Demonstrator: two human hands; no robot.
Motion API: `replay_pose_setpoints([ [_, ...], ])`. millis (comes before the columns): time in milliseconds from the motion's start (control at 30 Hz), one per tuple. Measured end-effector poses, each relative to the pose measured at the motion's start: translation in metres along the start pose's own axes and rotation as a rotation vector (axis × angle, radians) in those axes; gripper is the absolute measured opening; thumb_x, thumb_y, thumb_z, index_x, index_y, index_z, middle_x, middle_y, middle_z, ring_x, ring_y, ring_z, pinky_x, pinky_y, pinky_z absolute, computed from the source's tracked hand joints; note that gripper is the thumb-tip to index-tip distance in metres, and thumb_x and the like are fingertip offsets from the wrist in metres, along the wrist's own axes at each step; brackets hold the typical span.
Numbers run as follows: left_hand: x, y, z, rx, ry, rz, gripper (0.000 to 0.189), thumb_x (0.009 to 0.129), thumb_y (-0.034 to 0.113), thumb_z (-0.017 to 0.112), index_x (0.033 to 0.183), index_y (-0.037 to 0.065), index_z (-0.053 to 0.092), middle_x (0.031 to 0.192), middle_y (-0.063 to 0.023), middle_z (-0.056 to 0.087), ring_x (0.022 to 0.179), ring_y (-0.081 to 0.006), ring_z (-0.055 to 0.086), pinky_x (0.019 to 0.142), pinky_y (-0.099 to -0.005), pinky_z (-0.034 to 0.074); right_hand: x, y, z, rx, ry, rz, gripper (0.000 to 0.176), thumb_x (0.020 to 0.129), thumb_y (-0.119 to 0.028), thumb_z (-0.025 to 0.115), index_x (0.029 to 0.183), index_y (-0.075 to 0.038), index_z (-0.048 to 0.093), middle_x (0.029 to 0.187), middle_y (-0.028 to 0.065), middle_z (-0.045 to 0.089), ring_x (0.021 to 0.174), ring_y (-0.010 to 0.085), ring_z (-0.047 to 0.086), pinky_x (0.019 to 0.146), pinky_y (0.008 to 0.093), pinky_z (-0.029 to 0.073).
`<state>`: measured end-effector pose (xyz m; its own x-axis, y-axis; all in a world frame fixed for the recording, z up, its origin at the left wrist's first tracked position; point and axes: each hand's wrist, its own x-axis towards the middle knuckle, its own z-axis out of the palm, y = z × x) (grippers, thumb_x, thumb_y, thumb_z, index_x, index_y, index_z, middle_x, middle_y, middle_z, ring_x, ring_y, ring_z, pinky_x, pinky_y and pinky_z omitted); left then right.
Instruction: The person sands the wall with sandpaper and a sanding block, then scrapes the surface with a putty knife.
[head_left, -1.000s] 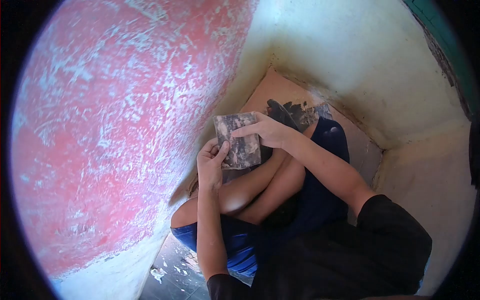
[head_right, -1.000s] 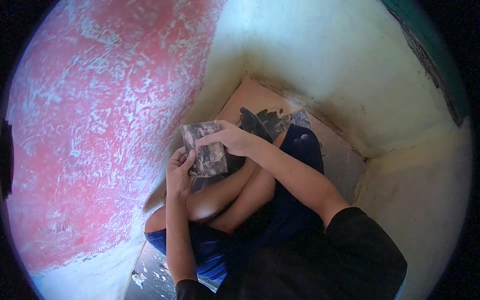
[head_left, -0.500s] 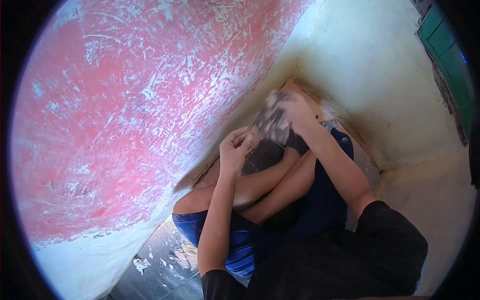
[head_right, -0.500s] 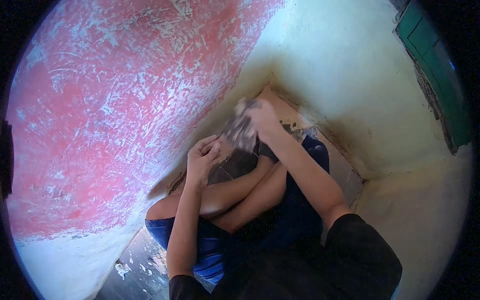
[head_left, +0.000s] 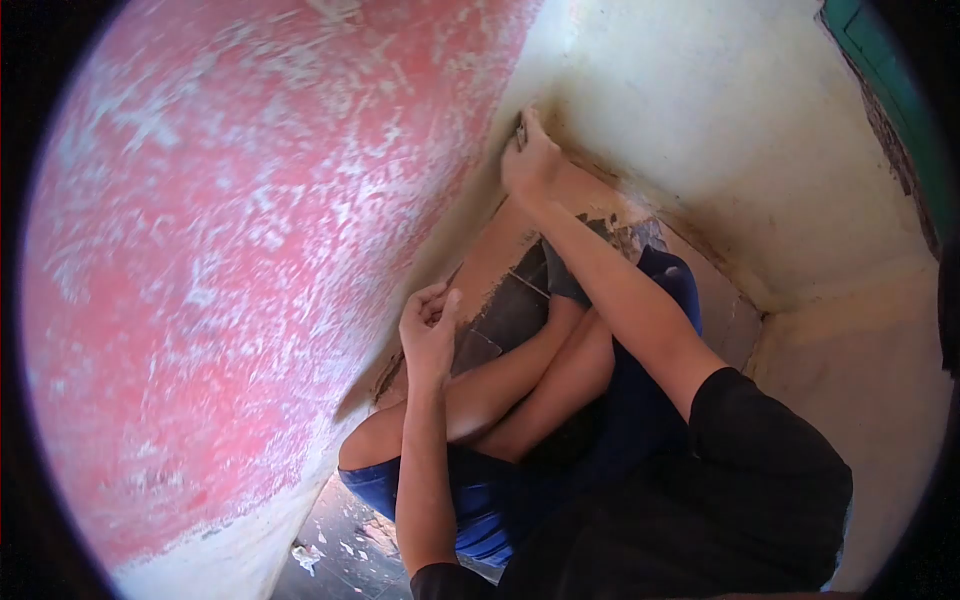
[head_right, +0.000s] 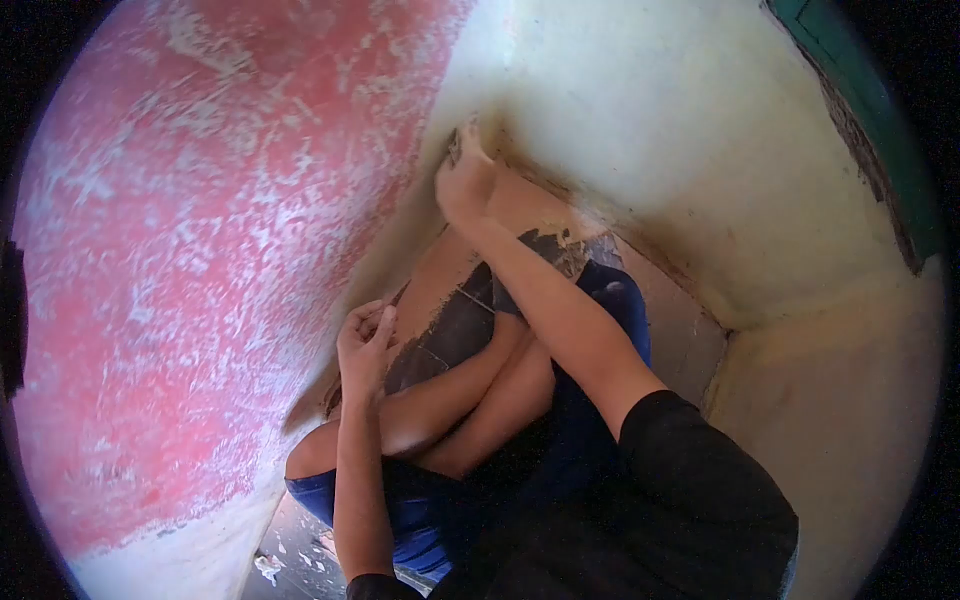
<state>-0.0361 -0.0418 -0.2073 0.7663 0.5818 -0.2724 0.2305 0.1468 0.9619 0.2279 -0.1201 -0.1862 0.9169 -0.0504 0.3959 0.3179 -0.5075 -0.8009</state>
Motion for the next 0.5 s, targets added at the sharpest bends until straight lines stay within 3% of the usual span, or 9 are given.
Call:
replay_pose_setpoints([
  [67,-0.001,0.008,0.002,-0.012,0.005,0.006,0.037,0.098,0.023,0.075,0.124,0.000,0.062,0.100,-0.0055,0.068,0.090,-0.0116,0.063,0.076,-0.0266,0.053,-0.002,0.002,0.009,0.153,-0.024,-0.091,0.065,0.093,0.001,0.052,0.156,0.003,0.037,0.148,0.0297,0.051,0.122,0.0404,0.064,0.100,0.0461,0.053],
  [100,0.000,0.011,0.003,-0.008,-0.005,0.002,0.037,0.098,0.023,0.075,0.124,0.000,0.062,0.100,-0.0055,0.068,0.090,-0.0116,0.063,0.076,-0.0266,0.053,-0.001,0.005,0.012,0.147,-0.017,-0.084,0.065,0.093,0.001,0.052,0.156,0.003,0.037,0.148,0.0297,0.051,0.122,0.0404,0.064,0.100,0.0461,0.053],
  [167,-0.001,0.012,0.003,0.006,0.005,-0.016,0.037,0.098,0.023,0.074,0.124,0.000,0.062,0.099,-0.0044,0.068,0.089,-0.0111,0.062,0.076,-0.0261,0.053,0.000,0.012,0.015,0.020,-0.039,-0.209,0.074,0.091,0.006,0.050,0.158,0.010,0.020,0.158,0.0351,0.032,0.130,0.0433,0.057,0.102,0.0449,0.052],
  [267,-0.001,0.009,0.003,-0.011,0.010,-0.037,0.036,0.099,0.022,0.074,0.125,0.001,0.062,0.097,-0.0036,0.067,0.087,-0.0104,0.062,0.075,-0.0262,0.052,-0.003,0.021,0.025,-0.053,0.025,-0.326,0.078,0.089,0.008,0.048,0.159,0.011,0.015,0.159,0.0382,0.029,0.131,0.0496,0.053,0.102,0.0472,0.052],
  [300,-0.003,0.009,0.003,-0.005,0.001,-0.044,0.036,0.099,0.022,0.074,0.125,0.001,0.062,0.097,-0.0036,0.067,0.087,-0.0104,0.062,0.075,-0.0262,0.052,-0.012,0.015,0.021,-0.060,0.026,-0.316,0.078,0.089,0.008,0.048,0.159,0.011,0.015,0.159,0.0382,0.029,0.131,0.0496,0.053,0.102,0.0472,0.052],
  [367,-0.003,0.013,0.004,0.026,-0.001,-0.039,0.035,0.099,0.023,0.074,0.124,0.001,0.062,0.096,-0.0028,0.067,0.086,-0.0097,0.062,0.074,-0.0253,0.052,-0.039,-0.009,0.001,0.000,-0.172,-0.185,0.081,0.086,0.009,0.049,0.158,0.012,0.011,0.156,0.0396,0.033,0.125,0.0524,0.055,0.099,0.0501,0.053],
  [500,-0.005,0.017,0.006,0.019,0.005,-0.061,0.035,0.100,0.023,0.073,0.124,0.001,0.062,0.096,-0.0025,0.068,0.086,-0.0092,0.062,0.075,-0.0247,0.051,-0.051,-0.013,0.005,0.007,-0.131,-0.261,0.082,0.086,0.010,0.048,0.158,0.012,0.011,0.153,0.0399,0.036,0.115,0.0535,0.060,0.093,0.0514,0.054],
])
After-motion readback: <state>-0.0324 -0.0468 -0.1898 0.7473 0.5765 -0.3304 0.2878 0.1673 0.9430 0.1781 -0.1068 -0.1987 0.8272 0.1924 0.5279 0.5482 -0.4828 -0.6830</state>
